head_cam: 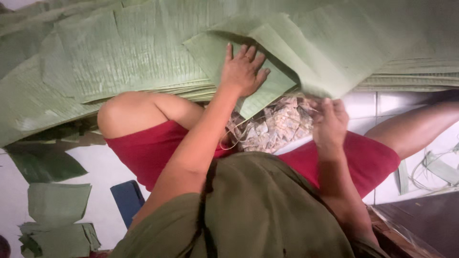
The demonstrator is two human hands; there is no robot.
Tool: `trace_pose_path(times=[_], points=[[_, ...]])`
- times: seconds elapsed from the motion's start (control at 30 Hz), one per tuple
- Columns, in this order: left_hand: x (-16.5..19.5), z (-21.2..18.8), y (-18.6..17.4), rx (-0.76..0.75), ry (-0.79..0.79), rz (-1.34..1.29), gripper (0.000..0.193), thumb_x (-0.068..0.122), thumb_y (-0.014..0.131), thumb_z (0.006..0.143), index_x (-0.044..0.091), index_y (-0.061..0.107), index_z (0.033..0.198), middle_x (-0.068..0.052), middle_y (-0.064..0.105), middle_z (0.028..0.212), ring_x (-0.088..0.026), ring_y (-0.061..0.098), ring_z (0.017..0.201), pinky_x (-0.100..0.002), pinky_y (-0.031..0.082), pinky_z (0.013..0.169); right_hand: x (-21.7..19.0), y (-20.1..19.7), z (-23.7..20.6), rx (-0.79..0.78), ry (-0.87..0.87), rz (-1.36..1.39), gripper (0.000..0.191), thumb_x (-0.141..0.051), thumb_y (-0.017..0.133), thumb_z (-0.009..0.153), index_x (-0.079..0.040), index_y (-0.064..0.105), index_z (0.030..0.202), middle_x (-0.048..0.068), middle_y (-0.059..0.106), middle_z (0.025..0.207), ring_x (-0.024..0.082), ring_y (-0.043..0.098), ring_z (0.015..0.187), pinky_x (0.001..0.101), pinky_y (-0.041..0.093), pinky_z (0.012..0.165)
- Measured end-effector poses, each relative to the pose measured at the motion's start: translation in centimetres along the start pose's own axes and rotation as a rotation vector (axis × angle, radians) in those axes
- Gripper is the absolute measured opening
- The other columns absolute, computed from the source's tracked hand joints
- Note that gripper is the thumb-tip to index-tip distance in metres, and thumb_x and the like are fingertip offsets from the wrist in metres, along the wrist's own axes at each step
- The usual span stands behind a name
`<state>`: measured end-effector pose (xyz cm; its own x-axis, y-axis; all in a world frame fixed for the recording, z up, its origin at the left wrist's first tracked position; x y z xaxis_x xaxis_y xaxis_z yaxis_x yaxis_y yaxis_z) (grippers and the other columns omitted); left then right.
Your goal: The person sits on the floor and sorts through a large pile of cut banana leaf pieces, lifting individual pieces, smoothing and aligning them, and stacking them into neat piles beside the main bundle. The person works piece by piece, adding each finished leaf to a growing stack.
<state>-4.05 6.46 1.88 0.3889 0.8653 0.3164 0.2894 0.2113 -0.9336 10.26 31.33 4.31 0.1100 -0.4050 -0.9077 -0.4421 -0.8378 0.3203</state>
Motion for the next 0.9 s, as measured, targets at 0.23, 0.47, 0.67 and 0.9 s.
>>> trace_pose_path(times=[0.23,0.47,0.67,0.9], points=[[0.4,-0.7,-0.3,0.15,0.019,-0.079,0.06,0.055,0.042,0.099,0.025,0.048,0.151,-0.009,0.032,0.163,-0.03,0.024,0.152,-0.075,0.008,0.116,-7.5,-5.6,-4.4,0.118,-0.17,0.321,0.003,-0.006,0.06,0.107,-0.01,0.06,0.107,0.008,0.066,0.091,0.02,0.066,0.072,0.0332,0.055,0.06],[-5.4,2.9,0.9,0.388,-0.064,-0.68,0.047,0.029,0.054,0.1,0.012,0.059,0.144,-0.015,0.057,0.15,-0.032,0.051,0.143,-0.063,0.031,0.12,-2.0,0.4,-4.6,-0.137,0.321,-0.431,0.015,-0.012,0.058,0.104,0.003,0.058,0.104,0.017,0.07,0.092,0.025,0.072,0.079,0.0365,0.063,0.072],[-8.9,-0.3,-1.9,1.226,-0.279,-0.324,0.043,0.02,0.059,0.106,0.003,0.053,0.145,-0.018,0.052,0.151,-0.039,0.045,0.14,-0.054,0.042,0.117,5.9,7.7,-3.1,-0.287,0.372,-0.47,0.021,-0.017,0.061,0.101,0.003,0.061,0.107,0.018,0.072,0.092,0.025,0.074,0.08,0.0354,0.062,0.068],[-0.2,0.7,0.1,0.524,0.279,-0.188,0.029,0.023,0.07,0.087,0.013,0.069,0.114,-0.015,0.058,0.134,-0.036,0.052,0.128,-0.055,0.042,0.105,6.6,8.4,-2.0,-0.309,0.504,-0.386,0.026,-0.017,0.061,0.1,0.006,0.058,0.109,0.016,0.073,0.092,0.023,0.077,0.082,0.0328,0.063,0.069]])
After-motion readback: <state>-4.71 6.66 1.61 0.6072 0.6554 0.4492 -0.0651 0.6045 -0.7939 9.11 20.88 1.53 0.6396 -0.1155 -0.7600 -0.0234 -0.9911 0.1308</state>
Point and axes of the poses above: each hand's wrist, its own z-axis towards the middle knuckle, its own y-axis out of the palm, x = y × z, the point moved 2 cm from there along z, towards the middle knuckle
